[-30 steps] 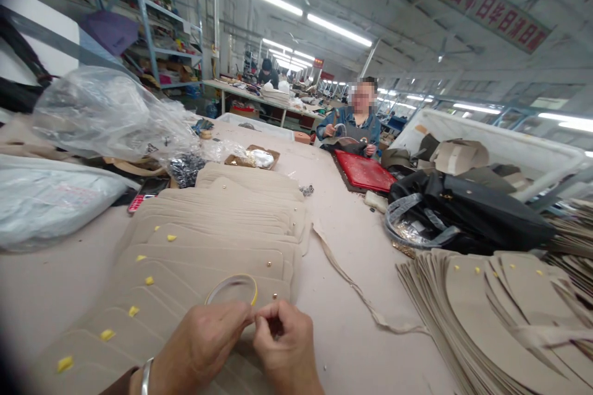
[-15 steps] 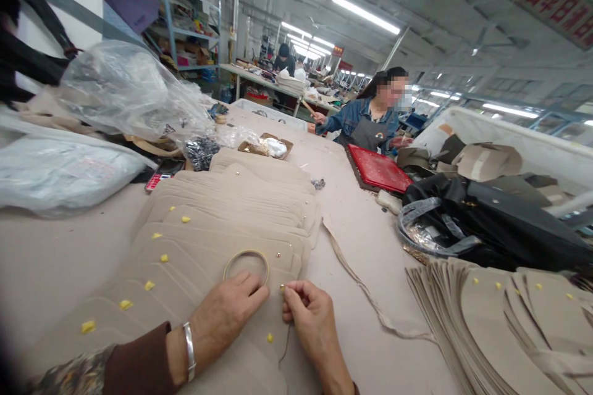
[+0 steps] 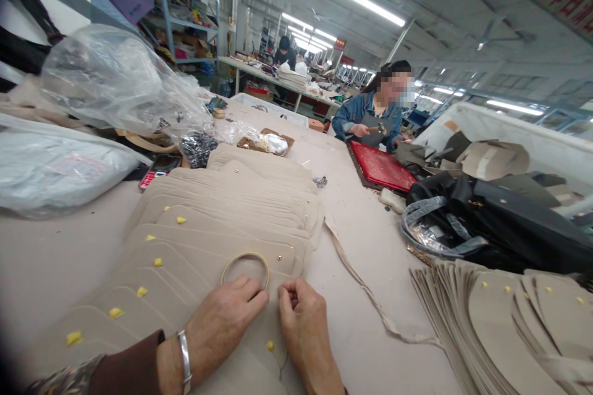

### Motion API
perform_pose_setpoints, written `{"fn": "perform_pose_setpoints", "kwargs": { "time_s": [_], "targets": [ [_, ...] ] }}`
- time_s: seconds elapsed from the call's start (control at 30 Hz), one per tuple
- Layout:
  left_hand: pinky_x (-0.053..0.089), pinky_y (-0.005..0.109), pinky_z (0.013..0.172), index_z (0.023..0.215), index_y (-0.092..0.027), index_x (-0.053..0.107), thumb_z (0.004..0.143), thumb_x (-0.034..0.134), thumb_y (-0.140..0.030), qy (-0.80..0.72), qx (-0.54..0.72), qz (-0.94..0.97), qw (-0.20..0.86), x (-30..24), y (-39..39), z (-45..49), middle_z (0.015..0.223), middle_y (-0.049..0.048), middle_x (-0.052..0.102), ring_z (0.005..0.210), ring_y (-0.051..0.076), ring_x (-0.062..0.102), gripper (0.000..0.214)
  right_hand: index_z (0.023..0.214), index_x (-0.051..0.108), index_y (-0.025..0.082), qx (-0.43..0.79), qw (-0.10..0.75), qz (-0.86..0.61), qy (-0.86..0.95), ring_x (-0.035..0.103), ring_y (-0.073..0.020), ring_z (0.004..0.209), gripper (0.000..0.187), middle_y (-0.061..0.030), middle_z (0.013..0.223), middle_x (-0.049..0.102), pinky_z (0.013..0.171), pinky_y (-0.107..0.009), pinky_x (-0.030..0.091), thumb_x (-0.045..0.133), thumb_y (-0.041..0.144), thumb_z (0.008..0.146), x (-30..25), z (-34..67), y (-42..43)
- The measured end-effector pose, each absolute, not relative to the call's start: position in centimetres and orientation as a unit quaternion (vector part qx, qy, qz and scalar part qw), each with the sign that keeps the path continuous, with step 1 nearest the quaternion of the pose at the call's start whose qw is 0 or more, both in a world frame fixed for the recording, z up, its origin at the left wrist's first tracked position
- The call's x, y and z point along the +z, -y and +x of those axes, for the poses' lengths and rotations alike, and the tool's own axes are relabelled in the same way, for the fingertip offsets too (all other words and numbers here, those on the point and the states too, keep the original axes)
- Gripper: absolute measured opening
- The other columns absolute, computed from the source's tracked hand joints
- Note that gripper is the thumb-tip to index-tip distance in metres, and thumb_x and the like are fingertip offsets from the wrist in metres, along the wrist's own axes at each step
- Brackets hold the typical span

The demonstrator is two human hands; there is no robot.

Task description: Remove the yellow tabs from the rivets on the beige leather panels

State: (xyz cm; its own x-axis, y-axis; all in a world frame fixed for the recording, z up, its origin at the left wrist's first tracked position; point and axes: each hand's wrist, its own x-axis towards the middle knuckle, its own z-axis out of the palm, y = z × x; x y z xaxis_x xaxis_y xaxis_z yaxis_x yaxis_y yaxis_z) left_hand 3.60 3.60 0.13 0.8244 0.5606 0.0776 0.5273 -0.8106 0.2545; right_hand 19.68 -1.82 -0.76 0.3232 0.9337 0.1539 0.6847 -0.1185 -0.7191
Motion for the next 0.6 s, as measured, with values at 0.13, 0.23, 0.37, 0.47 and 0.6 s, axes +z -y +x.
{"fn": "perform_pose_setpoints", "kwargs": {
  "time_s": [0.13, 0.23, 0.37, 0.47, 0.6],
  "targets": [
    [0.052, 0.036, 0.072, 0.090, -0.018, 0.057, 0.092, 0.050, -0.013, -0.293, 0.062, 0.948, 0.110, 0.2, -3.6, 3.7, 0.093, 0.0038, 0.061, 0.085, 0.022, 0.056, 0.009, 0.069, 0.062, 0.018, 0.250, 0.376, -0.722, 0.524, 0.055, -0.0128, 0.050, 0.021, 0.0003, 0.057, 0.061, 0.051, -0.020, 0.043, 0.055, 0.030, 0.083, -1.0, 20.2, 1.9],
    [0.052, 0.035, 0.073, 0.090, -0.018, 0.058, 0.092, 0.051, -0.015, -0.291, 0.061, 0.949, 0.103, 0.2, -3.6, 3.7, 0.092, 0.0038, 0.061, 0.085, 0.022, 0.057, 0.008, 0.070, 0.062, 0.017, 0.292, 0.387, -0.717, 0.501, 0.051, -0.0115, 0.045, 0.021, 0.0020, 0.054, 0.056, 0.045, -0.020, 0.041, 0.057, 0.033, 0.082, -1.3, 20.6, 2.0],
    [0.051, 0.033, 0.071, 0.089, -0.018, 0.059, 0.091, 0.054, -0.015, -0.294, 0.062, 0.949, 0.094, 0.2, -3.6, 3.8, 0.091, 0.0036, 0.062, 0.083, 0.021, 0.057, 0.006, 0.073, 0.061, 0.015, 0.346, 0.418, -0.702, 0.462, 0.051, -0.0109, 0.045, 0.025, 0.0022, 0.055, 0.054, 0.045, -0.020, 0.042, 0.060, 0.038, 0.081, -1.8, 21.1, 2.0],
    [0.052, 0.034, 0.070, 0.089, -0.018, 0.059, 0.091, 0.053, -0.015, -0.296, 0.062, 0.948, 0.099, 0.2, -3.7, 3.8, 0.091, 0.0037, 0.062, 0.084, 0.022, 0.057, 0.007, 0.074, 0.060, 0.015, 0.401, 0.439, -0.684, 0.422, 0.050, -0.0104, 0.046, 0.027, 0.0025, 0.055, 0.054, 0.046, -0.020, 0.043, 0.062, 0.041, 0.080, -2.1, 21.3, 2.0],
    [0.052, 0.037, 0.071, 0.091, -0.018, 0.059, 0.092, 0.051, -0.015, -0.295, 0.056, 0.947, 0.112, 0.3, -3.7, 3.7, 0.093, 0.0042, 0.062, 0.086, 0.023, 0.057, 0.008, 0.071, 0.061, 0.016, 0.371, 0.424, -0.697, 0.444, 0.049, -0.0104, 0.046, 0.025, 0.0032, 0.053, 0.052, 0.045, -0.020, 0.042, 0.060, 0.039, 0.081, -1.9, 20.8, 1.9]
  ]
}}
